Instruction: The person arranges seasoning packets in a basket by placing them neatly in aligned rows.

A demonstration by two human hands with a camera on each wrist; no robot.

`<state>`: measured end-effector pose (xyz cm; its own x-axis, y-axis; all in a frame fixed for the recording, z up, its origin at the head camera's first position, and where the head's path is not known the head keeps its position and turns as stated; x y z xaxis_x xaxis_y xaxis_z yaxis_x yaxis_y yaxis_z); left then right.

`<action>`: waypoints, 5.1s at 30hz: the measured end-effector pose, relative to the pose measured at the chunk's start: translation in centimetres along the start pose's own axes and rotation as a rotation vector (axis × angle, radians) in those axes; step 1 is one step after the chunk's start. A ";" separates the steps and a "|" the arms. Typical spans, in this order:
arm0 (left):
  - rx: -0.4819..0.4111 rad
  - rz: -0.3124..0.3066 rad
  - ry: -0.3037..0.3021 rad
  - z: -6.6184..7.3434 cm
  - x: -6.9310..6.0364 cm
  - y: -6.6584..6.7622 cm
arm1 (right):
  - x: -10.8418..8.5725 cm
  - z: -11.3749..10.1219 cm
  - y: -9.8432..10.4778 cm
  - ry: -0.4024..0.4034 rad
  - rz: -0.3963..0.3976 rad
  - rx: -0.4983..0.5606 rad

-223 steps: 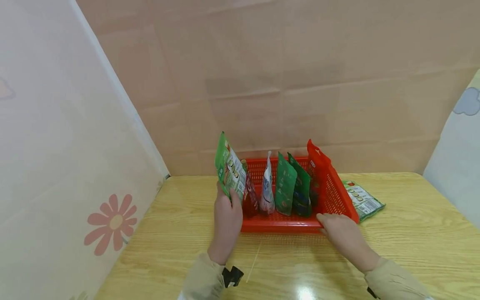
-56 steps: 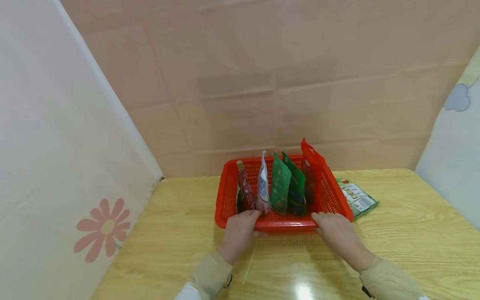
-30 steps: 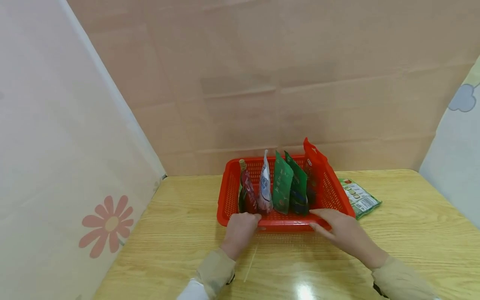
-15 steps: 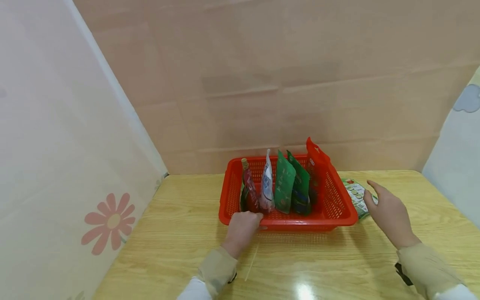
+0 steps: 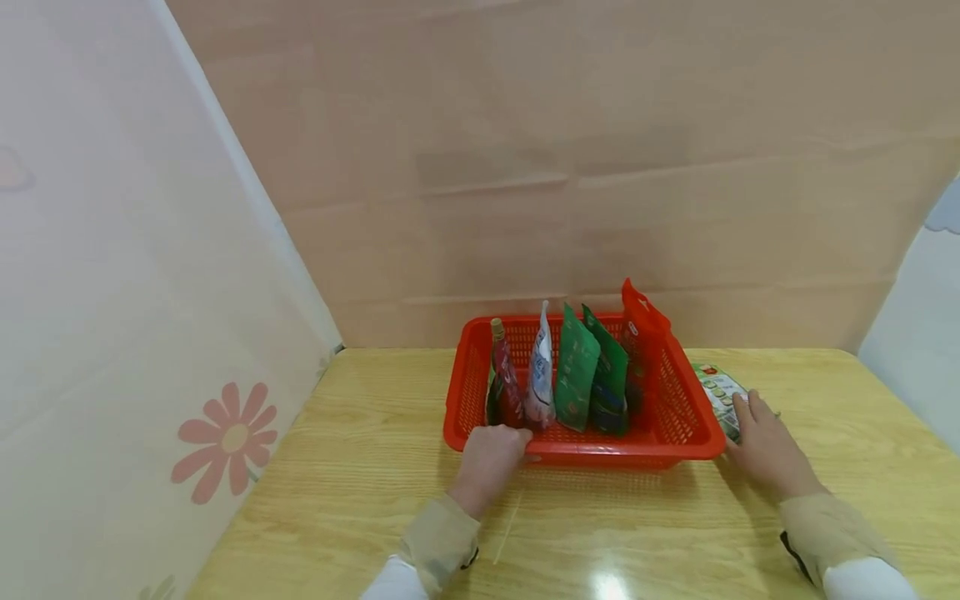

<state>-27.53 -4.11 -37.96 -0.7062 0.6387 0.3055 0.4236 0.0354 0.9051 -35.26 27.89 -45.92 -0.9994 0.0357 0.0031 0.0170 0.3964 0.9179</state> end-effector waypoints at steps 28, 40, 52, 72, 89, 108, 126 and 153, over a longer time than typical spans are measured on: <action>-0.011 0.008 0.018 -0.1 0.0 0.1 | -0.5 -0.7 0.0 -0.048 0.066 -0.263; -0.002 0.012 0.013 0.0 0.0 -0.1 | -1.8 -1.4 1.3 -0.040 0.277 -0.254; 0.008 0.018 0.012 0.0 0.0 -0.2 | -2.4 -1.5 2.9 0.005 0.313 -0.139; 0.028 0.021 0.013 0.1 0.1 0.0 | -6.3 -3.7 8.7 0.070 0.513 0.093; 0.012 -0.003 0.023 0.1 0.2 0.1 | -7.9 -3.8 10.0 -0.171 0.108 0.218; -0.154 0.075 0.004 -0.2 -0.6 0.0 | -10.2 -5.3 9.3 -0.153 -0.007 0.278; -1.003 0.482 0.403 -1.7 -1.8 3.6 | -11.0 -9.7 7.2 -0.032 -0.062 0.622; -1.710 0.412 0.563 2.0 -1.4 2.6 | -14.4 -18.5 0.8 0.279 -0.931 1.190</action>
<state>-24.30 -3.36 -36.61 -0.9546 0.0902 0.2840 -0.1166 -0.9902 -0.0774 -21.42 10.73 -37.89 -0.6412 -0.7466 -0.1775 -0.7186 0.6653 -0.2023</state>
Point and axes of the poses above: each hand's wrist, its own x-axis towards the middle knuckle, its own y-axis out of the back of the hand, z = x × y, the point moved 10 cm from there along x, towards the middle knuckle, and after that the axes turned 13 degrees about -y, right-handed, at the moved point
